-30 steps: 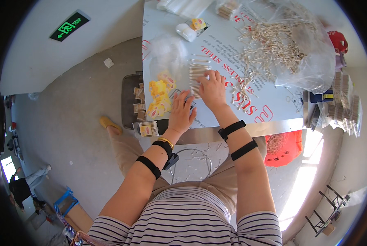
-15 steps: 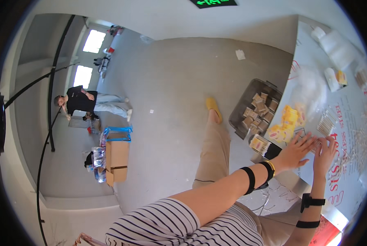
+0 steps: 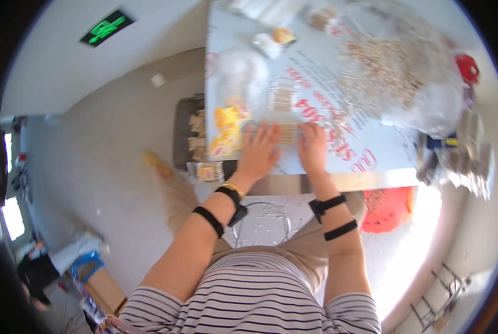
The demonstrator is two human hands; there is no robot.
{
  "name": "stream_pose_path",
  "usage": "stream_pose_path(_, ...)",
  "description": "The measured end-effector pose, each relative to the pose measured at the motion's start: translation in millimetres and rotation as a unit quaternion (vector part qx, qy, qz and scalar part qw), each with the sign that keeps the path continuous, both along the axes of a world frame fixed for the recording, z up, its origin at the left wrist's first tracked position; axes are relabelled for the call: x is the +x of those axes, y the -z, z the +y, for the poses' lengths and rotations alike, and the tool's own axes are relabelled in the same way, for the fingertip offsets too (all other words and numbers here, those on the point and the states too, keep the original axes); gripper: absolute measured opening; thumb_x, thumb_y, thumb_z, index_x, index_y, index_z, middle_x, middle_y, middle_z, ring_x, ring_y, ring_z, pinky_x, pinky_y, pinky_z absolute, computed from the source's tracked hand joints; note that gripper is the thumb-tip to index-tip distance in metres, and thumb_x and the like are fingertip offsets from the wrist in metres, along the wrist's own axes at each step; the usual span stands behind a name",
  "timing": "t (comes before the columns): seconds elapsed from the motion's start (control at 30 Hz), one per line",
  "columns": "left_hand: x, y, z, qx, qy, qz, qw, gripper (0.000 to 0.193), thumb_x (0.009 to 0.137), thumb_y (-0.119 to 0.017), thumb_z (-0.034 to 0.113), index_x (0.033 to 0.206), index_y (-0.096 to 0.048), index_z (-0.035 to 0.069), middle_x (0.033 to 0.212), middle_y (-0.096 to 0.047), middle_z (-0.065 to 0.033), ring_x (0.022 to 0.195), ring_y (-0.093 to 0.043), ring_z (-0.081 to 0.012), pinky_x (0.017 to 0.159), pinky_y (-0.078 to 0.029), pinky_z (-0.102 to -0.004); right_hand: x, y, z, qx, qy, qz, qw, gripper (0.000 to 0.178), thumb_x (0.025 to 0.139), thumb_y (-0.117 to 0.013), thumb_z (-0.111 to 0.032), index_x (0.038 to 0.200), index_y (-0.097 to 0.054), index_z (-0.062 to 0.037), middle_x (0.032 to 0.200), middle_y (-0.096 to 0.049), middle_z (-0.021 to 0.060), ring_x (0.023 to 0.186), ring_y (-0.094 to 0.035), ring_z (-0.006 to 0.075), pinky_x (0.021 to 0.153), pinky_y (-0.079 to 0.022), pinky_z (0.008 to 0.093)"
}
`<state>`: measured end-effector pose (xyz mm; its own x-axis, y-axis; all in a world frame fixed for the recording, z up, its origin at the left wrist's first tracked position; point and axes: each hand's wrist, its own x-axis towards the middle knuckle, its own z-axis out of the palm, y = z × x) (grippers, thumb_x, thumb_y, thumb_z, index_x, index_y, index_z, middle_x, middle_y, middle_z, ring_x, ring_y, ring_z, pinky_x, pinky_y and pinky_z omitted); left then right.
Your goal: The recorder is arranging and packaging cotton swabs into plastic bags on a workbench.
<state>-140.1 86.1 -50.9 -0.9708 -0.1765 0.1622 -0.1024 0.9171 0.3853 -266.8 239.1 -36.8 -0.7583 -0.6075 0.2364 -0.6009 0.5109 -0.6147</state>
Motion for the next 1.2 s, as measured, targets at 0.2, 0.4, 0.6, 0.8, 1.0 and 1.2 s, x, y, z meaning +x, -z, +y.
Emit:
stream_pose_path(0.2, -5, -9, 21, -0.001, 0.06, -0.011, 0.998, 0.059, 0.098, -0.052, 0.037, 0.151, -0.042, 0.012, 0.158, -0.038, -0.0019, 0.148, -0.031, -0.0258, 0.121, -0.014, -0.0602, 20, -22, 48, 0.009, 0.022, -0.014, 1.0, 0.043, 0.084, -0.054, 0.003, 0.126, -0.059, -0.004, 0.128, -0.059, 0.0149, 0.118, -0.054, 0.0362, 0.1, -0.044, 0.0457)
stream_pose_path(0.4, 5, -19, 25, 0.001, 0.094, -0.028, 0.995, 0.058, 0.097, -0.055, 0.034, 0.149, -0.043, 0.012, 0.157, -0.037, -0.0017, 0.148, -0.029, -0.025, 0.122, -0.013, -0.0566, 40, -17, 63, 0.005, 0.035, -0.021, 0.999, 0.049, 0.085, -0.053, 0.002, 0.134, -0.054, -0.0022, 0.137, -0.054, 0.0159, 0.125, -0.052, 0.0357, 0.106, -0.041, 0.0457)
stream_pose_path(0.6, 20, -23, 35, 0.014, 0.085, -0.039, 0.995, 0.058, 0.097, -0.056, 0.035, 0.148, -0.044, 0.01, 0.155, -0.039, -0.0055, 0.148, -0.03, -0.0269, 0.122, -0.014, -0.0569, 53, -17, 67, -0.011, 0.024, -0.042, 0.999, 0.051, 0.085, -0.053, 0.0, 0.136, -0.051, -0.0002, 0.14, -0.052, 0.0168, 0.131, -0.048, 0.0358, 0.111, -0.037, 0.0469)
stream_pose_path(0.8, 23, -30, 34, 0.045, 0.094, -0.036, 0.994, 0.054, 0.097, -0.055, 0.035, 0.144, -0.047, 0.01, 0.153, -0.041, -0.0068, 0.146, -0.032, -0.0282, 0.121, -0.014, -0.0567, 62, -14, 63, 0.047, -0.024, -0.02, 0.998, 0.063, 0.088, -0.057, -0.009, 0.148, -0.04, -0.0024, 0.155, -0.038, 0.0168, 0.146, -0.034, 0.0324, 0.122, -0.024, 0.0475)
stream_pose_path(1.0, 34, -34, 21, 0.096, 0.064, -0.028, 0.993, 0.056, 0.098, -0.055, 0.035, 0.147, -0.043, 0.011, 0.156, -0.038, -0.0071, 0.148, -0.029, -0.0303, 0.122, -0.012, -0.0575, 59, -12, 76, 0.069, -0.034, -0.025, 0.997, 0.067, 0.09, -0.058, -0.013, 0.151, -0.035, -0.0025, 0.158, -0.034, 0.016, 0.148, -0.03, 0.0307, 0.123, -0.021, 0.047)
stream_pose_path(1.2, 43, -17, 32, -0.032, 0.002, -0.067, 0.997, 0.076, 0.099, -0.049, 0.048, 0.156, -0.028, 0.003, 0.165, -0.023, -0.0133, 0.154, -0.016, -0.0315, 0.122, -0.006, -0.059, 62, -15, 61, 0.106, -0.059, -0.015, 0.992, 0.078, 0.091, -0.063, -0.025, 0.155, -0.027, -0.0015, 0.162, -0.025, 0.0207, 0.152, -0.022, 0.0338, 0.124, -0.016, 0.0484)
